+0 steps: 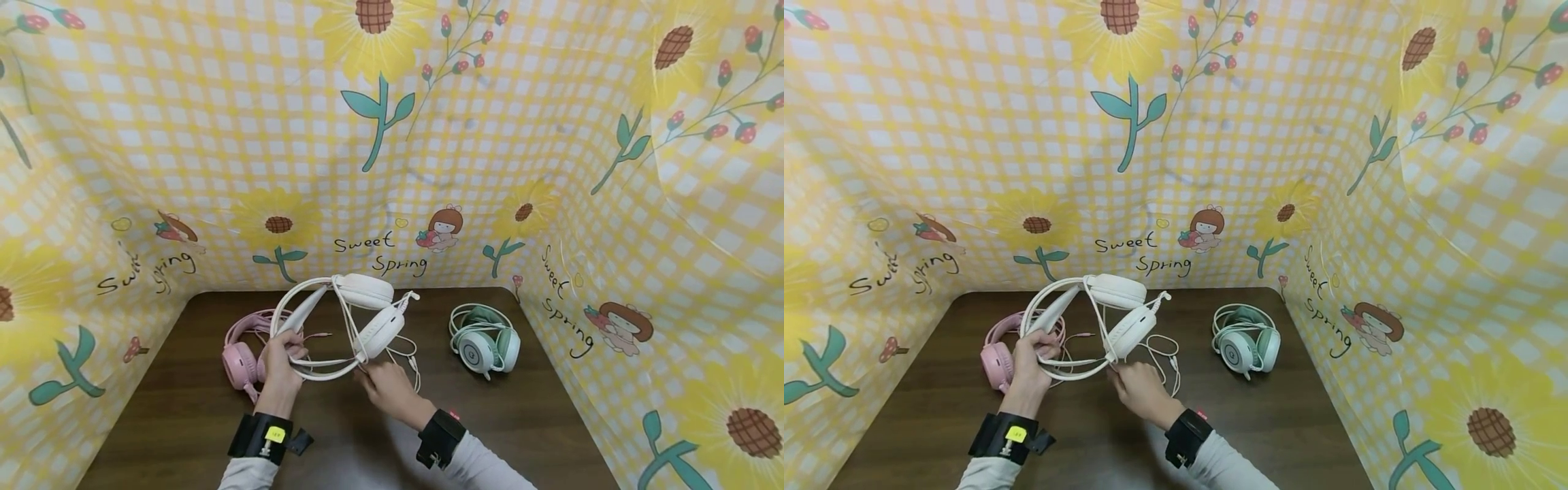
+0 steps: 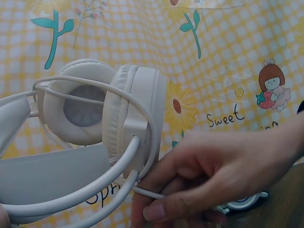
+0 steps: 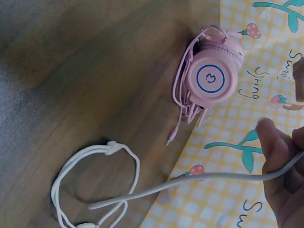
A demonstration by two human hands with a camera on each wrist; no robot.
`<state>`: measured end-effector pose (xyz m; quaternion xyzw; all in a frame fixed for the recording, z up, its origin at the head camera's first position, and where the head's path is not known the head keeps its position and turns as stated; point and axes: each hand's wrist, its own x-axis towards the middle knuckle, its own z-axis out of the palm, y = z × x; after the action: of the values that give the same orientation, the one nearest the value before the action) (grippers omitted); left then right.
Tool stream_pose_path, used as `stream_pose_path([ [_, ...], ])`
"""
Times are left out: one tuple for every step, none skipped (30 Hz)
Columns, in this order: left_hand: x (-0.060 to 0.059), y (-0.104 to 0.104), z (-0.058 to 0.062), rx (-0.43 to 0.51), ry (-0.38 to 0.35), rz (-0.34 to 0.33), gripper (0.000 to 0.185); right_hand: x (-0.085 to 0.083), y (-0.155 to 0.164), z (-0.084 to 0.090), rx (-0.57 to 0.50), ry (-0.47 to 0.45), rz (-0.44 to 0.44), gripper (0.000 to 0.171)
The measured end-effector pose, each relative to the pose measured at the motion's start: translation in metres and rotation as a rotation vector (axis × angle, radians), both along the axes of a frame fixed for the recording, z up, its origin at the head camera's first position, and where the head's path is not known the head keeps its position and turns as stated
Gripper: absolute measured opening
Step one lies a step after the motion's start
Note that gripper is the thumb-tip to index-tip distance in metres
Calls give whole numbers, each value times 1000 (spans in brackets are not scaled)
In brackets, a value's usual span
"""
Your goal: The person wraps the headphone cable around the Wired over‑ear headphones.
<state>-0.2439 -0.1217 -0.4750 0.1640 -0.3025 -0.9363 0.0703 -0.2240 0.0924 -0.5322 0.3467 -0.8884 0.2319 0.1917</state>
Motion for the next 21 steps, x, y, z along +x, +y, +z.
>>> stream_pose_path([
  [0,0,-1,-6,-11,18,29,1,1,1,4,-10,5,13],
  [1,0,-2,-12,-17,36,29,2,1,2,7,-17,11,14],
  [1,1,-3,-23,-28,57,29,3,2,2,14,-21,16,14],
  [2,2,-3,-39,-41,78,29,3,3,3,25,-22,21,14],
  [2,2,-4,-54,-51,94,29,4,4,5,37,-21,26,13],
  [2,3,-5,-74,-65,109,29,5,5,6,52,-21,25,13],
  [3,3,-6,-92,-74,121,29,5,6,7,72,-17,21,14],
  [3,4,-7,-105,-83,131,29,6,7,8,92,-15,16,15],
  [3,4,-9,-120,-93,140,29,6,8,10,117,-11,12,14],
  [4,3,-10,-131,-104,149,28,6,10,11,142,-10,12,14],
  [4,3,-12,-143,-113,158,27,7,12,12,167,-7,14,11],
  [5,2,-13,-149,-122,171,27,7,14,13,192,-3,15,9],
  [5,1,-14,-154,-124,182,27,7,16,14,209,-1,22,7],
  [5,-1,-16,-163,-126,194,26,7,19,15,225,0,27,6],
  [5,-2,-17,-185,-134,211,24,7,21,16,238,3,33,6],
  [5,-4,-17,-208,-146,229,23,6,24,17,245,5,40,7],
  [5,-5,-18,-233,-155,244,21,6,28,18,249,2,41,9],
  [5,-6,-19,-261,-167,260,19,5,31,19,253,-5,42,10],
  [5,-8,-20,-294,-187,272,16,5,34,20,257,-14,45,12],
  [5,-9,-21,-318,-206,282,15,4,37,21,265,-20,46,13],
  [5,-10,-23,-339,-226,290,14,3,40,23,270,-32,49,15],
])
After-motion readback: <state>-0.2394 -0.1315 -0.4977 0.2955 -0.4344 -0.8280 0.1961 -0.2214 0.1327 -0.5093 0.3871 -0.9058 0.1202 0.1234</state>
